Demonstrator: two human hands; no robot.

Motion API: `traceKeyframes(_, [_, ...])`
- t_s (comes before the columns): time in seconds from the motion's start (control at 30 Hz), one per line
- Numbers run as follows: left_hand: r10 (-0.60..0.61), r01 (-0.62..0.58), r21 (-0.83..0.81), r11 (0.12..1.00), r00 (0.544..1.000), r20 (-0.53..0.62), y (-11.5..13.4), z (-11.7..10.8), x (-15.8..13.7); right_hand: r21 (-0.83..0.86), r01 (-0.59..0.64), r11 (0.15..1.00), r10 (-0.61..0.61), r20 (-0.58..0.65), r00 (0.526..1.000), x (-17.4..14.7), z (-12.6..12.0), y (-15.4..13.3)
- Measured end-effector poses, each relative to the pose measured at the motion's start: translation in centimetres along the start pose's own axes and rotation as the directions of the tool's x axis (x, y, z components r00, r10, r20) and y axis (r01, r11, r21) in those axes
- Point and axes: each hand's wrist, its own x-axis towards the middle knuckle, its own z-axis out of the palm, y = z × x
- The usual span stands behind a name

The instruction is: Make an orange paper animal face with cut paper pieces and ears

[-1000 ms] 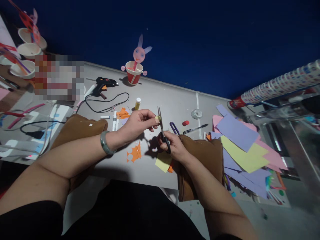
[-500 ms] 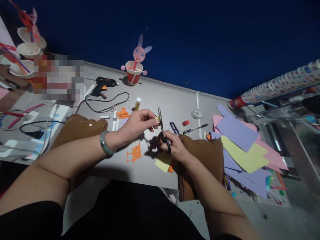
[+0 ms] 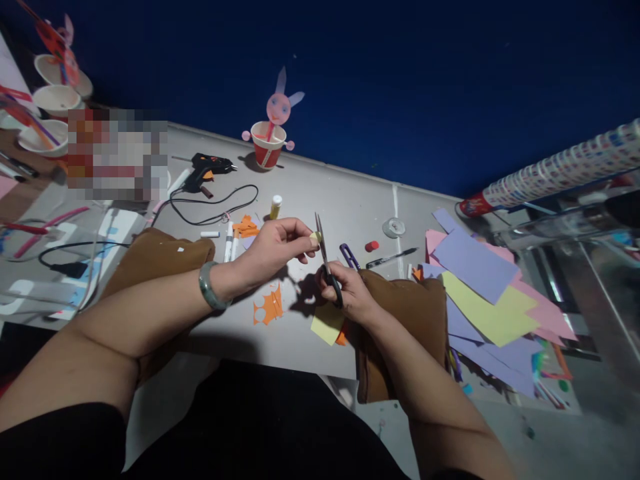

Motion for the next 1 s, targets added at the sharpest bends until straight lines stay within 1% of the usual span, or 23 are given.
traceKeyframes(0.7, [0.033, -0.033, 0.016, 0.999, 0.999, -0.02, 0.09, -0.26, 0.01, 0.013, 0.015, 1.0, -0.015, 0.005, 1.0, 0.02, 0.0, 0.15])
traceKeyframes(1.0, [0.046, -0.046, -0.003, 0.999, 0.999, -0.03, 0.41, -0.37, 0.15, 0.007, 0.026, 1.0, -0.026, 0.017, 1.0, 0.0, -0.01, 0.25])
